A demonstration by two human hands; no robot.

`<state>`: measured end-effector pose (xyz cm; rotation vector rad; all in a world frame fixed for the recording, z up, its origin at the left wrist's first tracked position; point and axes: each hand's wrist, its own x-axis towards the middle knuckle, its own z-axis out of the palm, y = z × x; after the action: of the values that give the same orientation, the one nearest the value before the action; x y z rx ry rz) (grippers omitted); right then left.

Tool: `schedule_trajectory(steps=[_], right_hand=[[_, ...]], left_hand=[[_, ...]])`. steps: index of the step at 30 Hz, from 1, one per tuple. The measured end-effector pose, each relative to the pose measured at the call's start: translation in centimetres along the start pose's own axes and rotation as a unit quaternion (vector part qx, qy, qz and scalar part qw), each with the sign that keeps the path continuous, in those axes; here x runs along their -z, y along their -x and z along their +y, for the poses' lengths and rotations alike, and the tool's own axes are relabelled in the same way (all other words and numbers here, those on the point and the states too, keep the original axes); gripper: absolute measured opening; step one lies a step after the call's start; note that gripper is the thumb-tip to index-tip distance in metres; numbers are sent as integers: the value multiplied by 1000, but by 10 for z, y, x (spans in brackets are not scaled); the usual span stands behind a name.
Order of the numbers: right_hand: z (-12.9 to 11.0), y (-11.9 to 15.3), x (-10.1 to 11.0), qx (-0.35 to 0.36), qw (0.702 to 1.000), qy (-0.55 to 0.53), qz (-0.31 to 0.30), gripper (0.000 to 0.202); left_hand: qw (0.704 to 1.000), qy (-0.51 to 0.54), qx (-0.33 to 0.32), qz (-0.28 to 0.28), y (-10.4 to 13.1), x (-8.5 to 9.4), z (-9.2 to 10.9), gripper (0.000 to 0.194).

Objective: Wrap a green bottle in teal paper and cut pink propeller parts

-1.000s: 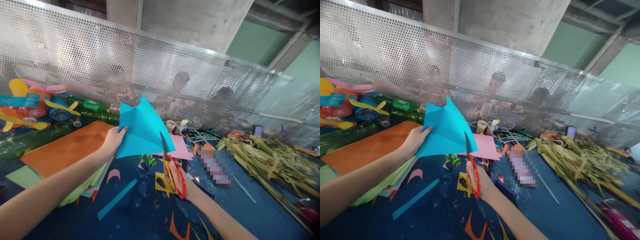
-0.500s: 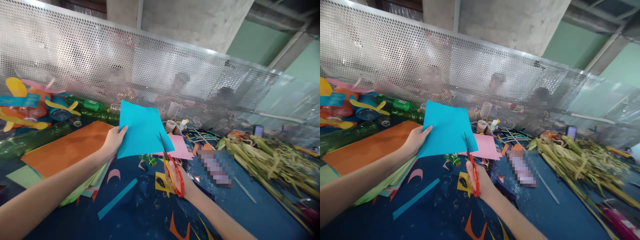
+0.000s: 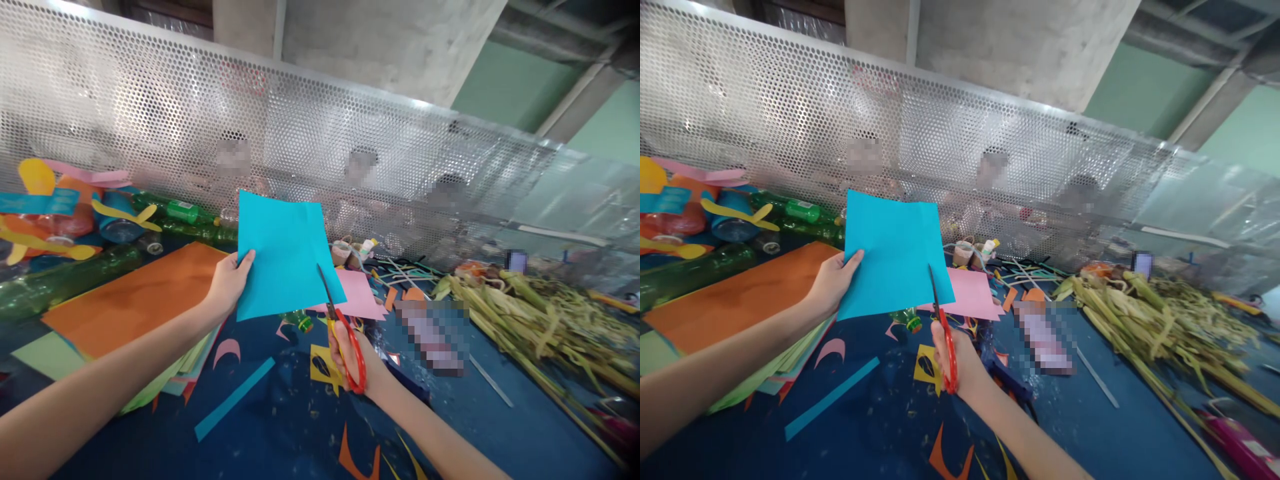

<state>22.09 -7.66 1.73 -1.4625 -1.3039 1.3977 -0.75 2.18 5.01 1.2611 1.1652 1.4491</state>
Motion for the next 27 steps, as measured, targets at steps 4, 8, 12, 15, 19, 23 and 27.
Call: schedule_trajectory(steps=[4, 8, 12, 15, 19, 23, 27], right_hand=[[0, 0, 0, 9, 999, -42, 9, 59], [-4, 1, 2, 18, 996, -84, -18, 61], [-7, 2, 5, 45, 997, -62, -23, 62], [-2, 0, 8, 72, 996, -53, -31, 59], [7, -5, 10, 75, 994, -67, -32, 56], [9, -5, 10, 86, 994, -63, -25, 54], [4, -3, 11, 87, 992, -82, -33, 52]], left_hand=[[999, -21, -24, 2, 4, -1, 2, 44], [998, -51, -38, 5, 11, -5, 8, 43], [998, -56, -33, 21, 13, -7, 10, 41], [998, -50, -45, 17, 12, -7, 10, 40], [998, -38, -51, 11, 12, -7, 11, 40], [998, -44, -43, 21, 13, -7, 12, 39], [997, -54, -38, 26, 13, -7, 11, 37]])
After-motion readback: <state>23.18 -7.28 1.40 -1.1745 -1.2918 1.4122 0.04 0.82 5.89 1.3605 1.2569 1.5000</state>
